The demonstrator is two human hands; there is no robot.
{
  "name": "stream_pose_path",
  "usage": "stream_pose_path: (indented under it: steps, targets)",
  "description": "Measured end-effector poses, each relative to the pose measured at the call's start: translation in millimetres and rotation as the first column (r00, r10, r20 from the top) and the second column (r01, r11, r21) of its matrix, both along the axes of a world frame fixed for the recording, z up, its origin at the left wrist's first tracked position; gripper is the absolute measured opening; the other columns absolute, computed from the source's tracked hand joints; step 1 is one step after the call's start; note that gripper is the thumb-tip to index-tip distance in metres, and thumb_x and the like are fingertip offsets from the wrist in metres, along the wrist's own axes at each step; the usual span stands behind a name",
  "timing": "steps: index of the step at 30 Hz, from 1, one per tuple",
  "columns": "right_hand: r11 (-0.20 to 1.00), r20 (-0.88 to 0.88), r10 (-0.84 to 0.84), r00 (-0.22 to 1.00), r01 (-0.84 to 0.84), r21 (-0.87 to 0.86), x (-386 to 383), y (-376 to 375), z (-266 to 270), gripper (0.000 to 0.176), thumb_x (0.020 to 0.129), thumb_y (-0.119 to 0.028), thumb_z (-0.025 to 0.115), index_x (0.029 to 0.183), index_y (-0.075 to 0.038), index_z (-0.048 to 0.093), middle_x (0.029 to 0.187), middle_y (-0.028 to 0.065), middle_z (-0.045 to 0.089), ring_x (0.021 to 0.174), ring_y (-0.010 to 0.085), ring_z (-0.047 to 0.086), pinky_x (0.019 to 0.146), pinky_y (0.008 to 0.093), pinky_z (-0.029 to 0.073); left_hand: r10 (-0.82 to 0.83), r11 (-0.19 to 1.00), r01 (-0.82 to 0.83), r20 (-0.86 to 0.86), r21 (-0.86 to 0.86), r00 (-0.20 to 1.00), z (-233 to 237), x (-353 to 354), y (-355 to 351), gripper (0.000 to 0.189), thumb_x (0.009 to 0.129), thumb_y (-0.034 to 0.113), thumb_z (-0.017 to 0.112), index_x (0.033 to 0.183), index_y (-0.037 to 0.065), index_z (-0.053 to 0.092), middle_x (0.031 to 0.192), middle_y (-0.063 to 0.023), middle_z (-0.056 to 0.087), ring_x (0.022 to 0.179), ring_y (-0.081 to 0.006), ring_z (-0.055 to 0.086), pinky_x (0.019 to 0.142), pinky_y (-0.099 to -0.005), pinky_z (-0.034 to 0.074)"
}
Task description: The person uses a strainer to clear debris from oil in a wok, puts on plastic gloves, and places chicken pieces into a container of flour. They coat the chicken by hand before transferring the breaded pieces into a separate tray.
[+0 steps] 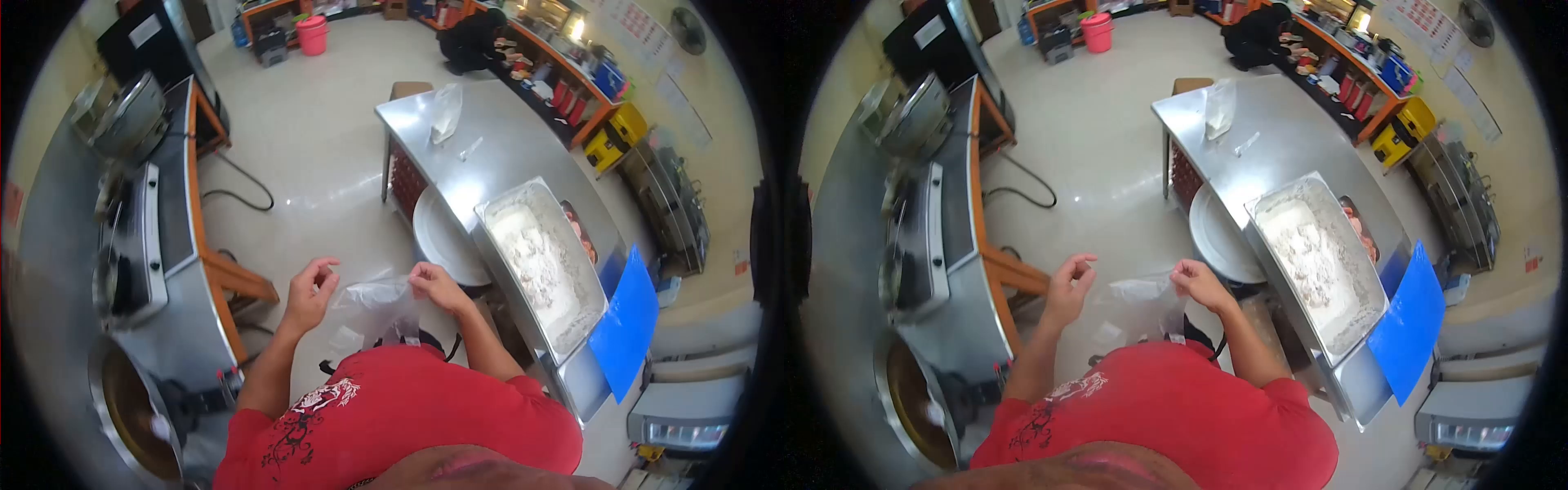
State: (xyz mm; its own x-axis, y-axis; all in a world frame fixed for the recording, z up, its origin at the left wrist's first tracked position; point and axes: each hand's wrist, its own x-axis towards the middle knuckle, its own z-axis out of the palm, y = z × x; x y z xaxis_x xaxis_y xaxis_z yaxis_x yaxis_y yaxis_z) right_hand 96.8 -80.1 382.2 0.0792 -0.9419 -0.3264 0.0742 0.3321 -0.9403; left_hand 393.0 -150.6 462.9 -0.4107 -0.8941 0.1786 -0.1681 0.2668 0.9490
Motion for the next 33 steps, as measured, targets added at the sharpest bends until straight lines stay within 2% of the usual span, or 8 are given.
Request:
stream_pose_path:
  steps: [5, 8, 13, 18, 23, 24, 27, 33]
  targets:
    - [0.997, -0.062, -0.035, 0.997, 0.038, 0.062, -15, -125, -30, 0.024, 0.097, -0.023, 0.059, 0.081, -0.005, 0.061, 0.072, 0.0008, 0.058, 0.065, 0.0111, 0.056, 0.058, 0.0289, 0.047, -0.265, 0.962, 0.259, 0.063, 0.087, 0.962, 4, -61, -95, 0.015, 0.094, 0.010, 0.064, 0.105, 0.001, 0.067, 0.079, -0.0033, 0.064, 0.068, -0.0089, 0.055, 0.065, -0.0265, 0.047]
    - [0.998, -0.148, 0.064, 0.987, -0.060, 0.036, -10, -214, -35, 0.032, 0.098, -0.027, 0.057, 0.079, -0.002, 0.062, 0.071, 0.0034, 0.060, 0.066, 0.0140, 0.057, 0.060, 0.0321, 0.047, -0.360, 0.931, 0.329, 0.248, 0.157, 0.899, -7, -85, -163, 0.019, 0.095, 0.017, 0.063, 0.102, 0.000, 0.067, 0.080, -0.0080, 0.068, 0.067, -0.0115, 0.059, 0.064, -0.0281, 0.048]
    - [0.860, -0.538, 0.278, 0.795, -0.456, -0.229, 19, -370, -2, 0.027, 0.095, -0.023, 0.056, 0.084, 0.000, 0.064, 0.075, 0.0140, 0.065, 0.069, 0.0283, 0.062, 0.067, 0.0414, 0.048, -0.015, 0.964, -0.065, 0.294, 0.259, 0.956, -61, -73, -286, 0.026, 0.096, 0.023, 0.063, 0.102, -0.003, 0.066, 0.086, -0.0119, 0.071, 0.076, -0.0173, 0.067, 0.070, -0.0310, 0.052]
    - [0.806, -0.663, 0.301, 0.685, -0.555, -0.207, 31, -491, 16, 0.019, 0.089, -0.020, 0.062, 0.088, -0.001, 0.062, 0.079, 0.0197, 0.066, 0.075, 0.0383, 0.063, 0.069, 0.0462, 0.048, 0.269, 0.930, -0.319, 0.252, 0.181, 0.929, -83, -62, -394, 0.033, 0.094, 0.025, 0.066, 0.106, -0.006, 0.066, 0.093, -0.0185, 0.072, 0.082, -0.0230, 0.070, 0.075, -0.0339, 0.055]
    - [0.837, -0.568, 0.337, 0.750, -0.515, -0.184, 39, -603, -10, 0.023, 0.089, -0.022, 0.065, 0.084, -0.001, 0.057, 0.069, 0.0159, 0.060, 0.066, 0.0268, 0.058, 0.062, 0.0407, 0.047, 0.140, 0.904, -0.209, 0.205, 0.373, 0.969, -100, -58, -516, 0.032, 0.098, 0.025, 0.061, 0.109, -0.005, 0.066, 0.094, -0.0151, 0.072, 0.084, -0.0183, 0.070, 0.073, -0.0310, 0.055]
    - [0.846, -0.543, 0.372, 0.753, -0.515, -0.135, 42, -625, -16, 0.024, 0.088, -0.021, 0.068, 0.080, -0.002, 0.056, 0.067, 0.0091, 0.059, 0.062, 0.0169, 0.053, 0.058, 0.0338, 0.045, 0.096, 0.878, -0.153, 0.147, 0.453, 0.984, -101, -58, -540, 0.029, 0.100, 0.024, 0.058, 0.104, -0.003, 0.068, 0.086, -0.0120, 0.071, 0.075, -0.0153, 0.068, 0.063, -0.0287, 0.052]
    - [0.892, -0.143, 0.448, 0.883, -0.452, 0.006, 49, -682, -1, 0.023, 0.091, -0.018, 0.066, 0.075, -0.004, 0.055, 0.067, 0.0040, 0.060, 0.061, 0.0123, 0.053, 0.057, 0.0295, 0.044, -0.047, 0.833, -0.024, 0.114, 0.553, 0.992, -115, -61, -625, 0.028, 0.100, 0.024, 0.058, 0.095, -0.002, 0.067, 0.074, -0.0071, 0.067, 0.063, -0.0128, 0.062, 0.054, -0.0280, 0.046]
    - [0.986, 0.257, 0.144, 0.956, -0.160, 0.041, 3, -789, -4, 0.025, 0.100, -0.020, 0.060, 0.078, -0.008, 0.055, 0.069, 0.0020, 0.059, 0.063, 0.0122, 0.057, 0.062, 0.0287, 0.048, -0.126, 0.861, 0.092, 0.034, 0.501, 0.991, -89, -105, -782, 0.026, 0.100, 0.022, 0.055, 0.083, 0.002, 0.061, 0.064, -0.0006, 0.056, 0.054, -0.0088, 0.050, 0.049, -0.0270, 0.040]
